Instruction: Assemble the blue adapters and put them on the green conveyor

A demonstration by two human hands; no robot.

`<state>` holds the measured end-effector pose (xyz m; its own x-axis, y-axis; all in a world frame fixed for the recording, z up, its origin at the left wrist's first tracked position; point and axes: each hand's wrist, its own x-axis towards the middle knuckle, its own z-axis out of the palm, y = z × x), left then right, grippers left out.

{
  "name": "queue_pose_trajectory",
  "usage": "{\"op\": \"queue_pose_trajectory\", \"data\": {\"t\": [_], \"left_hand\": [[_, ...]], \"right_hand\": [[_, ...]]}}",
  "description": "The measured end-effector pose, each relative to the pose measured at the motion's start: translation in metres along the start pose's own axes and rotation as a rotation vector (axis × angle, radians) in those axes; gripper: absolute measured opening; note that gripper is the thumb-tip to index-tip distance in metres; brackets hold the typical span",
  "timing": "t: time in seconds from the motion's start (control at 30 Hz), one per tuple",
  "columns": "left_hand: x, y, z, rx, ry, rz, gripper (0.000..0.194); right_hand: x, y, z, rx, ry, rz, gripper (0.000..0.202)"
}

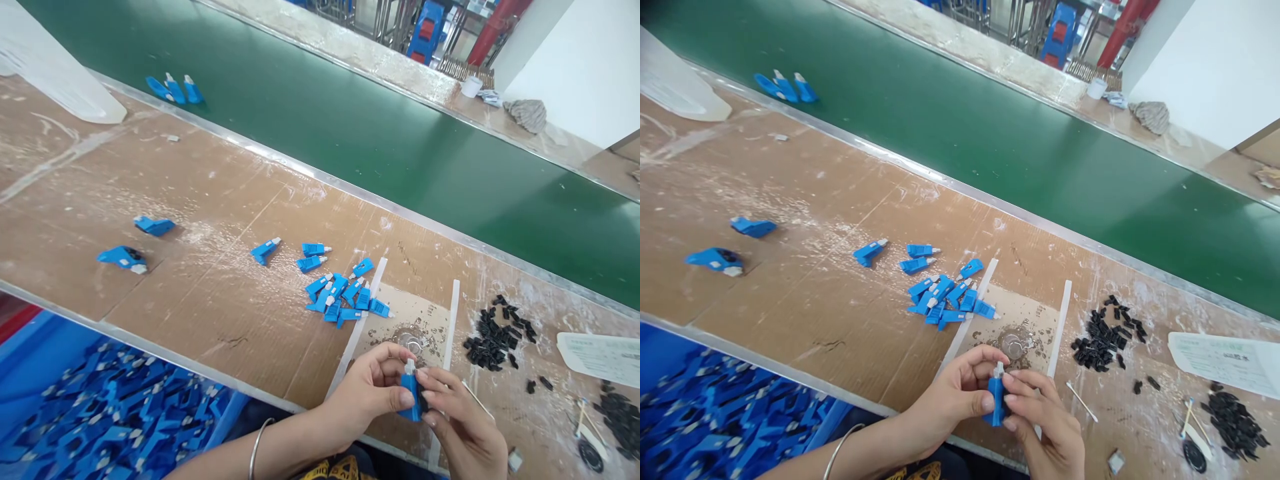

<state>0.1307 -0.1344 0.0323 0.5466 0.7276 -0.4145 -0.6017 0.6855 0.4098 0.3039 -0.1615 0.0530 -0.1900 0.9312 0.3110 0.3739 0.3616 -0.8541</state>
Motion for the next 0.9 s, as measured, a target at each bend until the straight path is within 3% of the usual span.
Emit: {"op": "queue_pose_trajectory", "data": {"t": [0.2,0.33,0.43,0.5,0.57,0.63,0.73,0.8,0.83,0.9], "left_hand": [[-0.003,0.000,-0.002,0.048,0.087,-0.028,0.049],[-0.006,0.002,0.001,0.101,0.089,-0.054,0.049],[-0.008,0.005,0.004,0.164,0.055,-0.049,0.049],[-0.012,0.013,0.001,0.240,-0.005,-0.050,0.049],[-0.019,0.028,-0.008,0.396,0.004,0.053,0.045],[-0.027,0.052,-0.023,0.659,0.194,0.319,0.037],[-0.036,0.103,-0.054,1.202,0.730,0.725,0.030],[-0.039,0.141,-0.074,1.559,1.057,0.797,0.031],[-0.040,0.159,-0.084,1.702,1.155,0.801,0.031],[-0.043,0.192,-0.103,1.915,1.222,0.737,0.035]], "right_hand": [[-0.016,0.006,-0.001,-0.503,-0.150,-0.263,0.044],[-0.037,0.009,0.011,-0.575,-0.116,-0.216,0.048],[-0.043,0.010,0.016,-0.500,-0.090,-0.211,0.046],[-0.040,0.012,0.007,-0.412,-0.021,-0.168,0.044],[-0.033,0.019,-0.012,-0.428,0.078,-0.061,0.037],[-0.022,0.033,-0.037,-0.608,0.138,0.042,0.031],[-0.006,0.061,-0.069,-0.876,0.094,0.061,0.030],[0.001,0.077,-0.079,-0.906,0.029,0.036,0.040],[0.004,0.084,-0.082,-0.900,0.005,0.025,0.044],[0.009,0.092,-0.082,-0.885,-0.018,0.004,0.051]]}}
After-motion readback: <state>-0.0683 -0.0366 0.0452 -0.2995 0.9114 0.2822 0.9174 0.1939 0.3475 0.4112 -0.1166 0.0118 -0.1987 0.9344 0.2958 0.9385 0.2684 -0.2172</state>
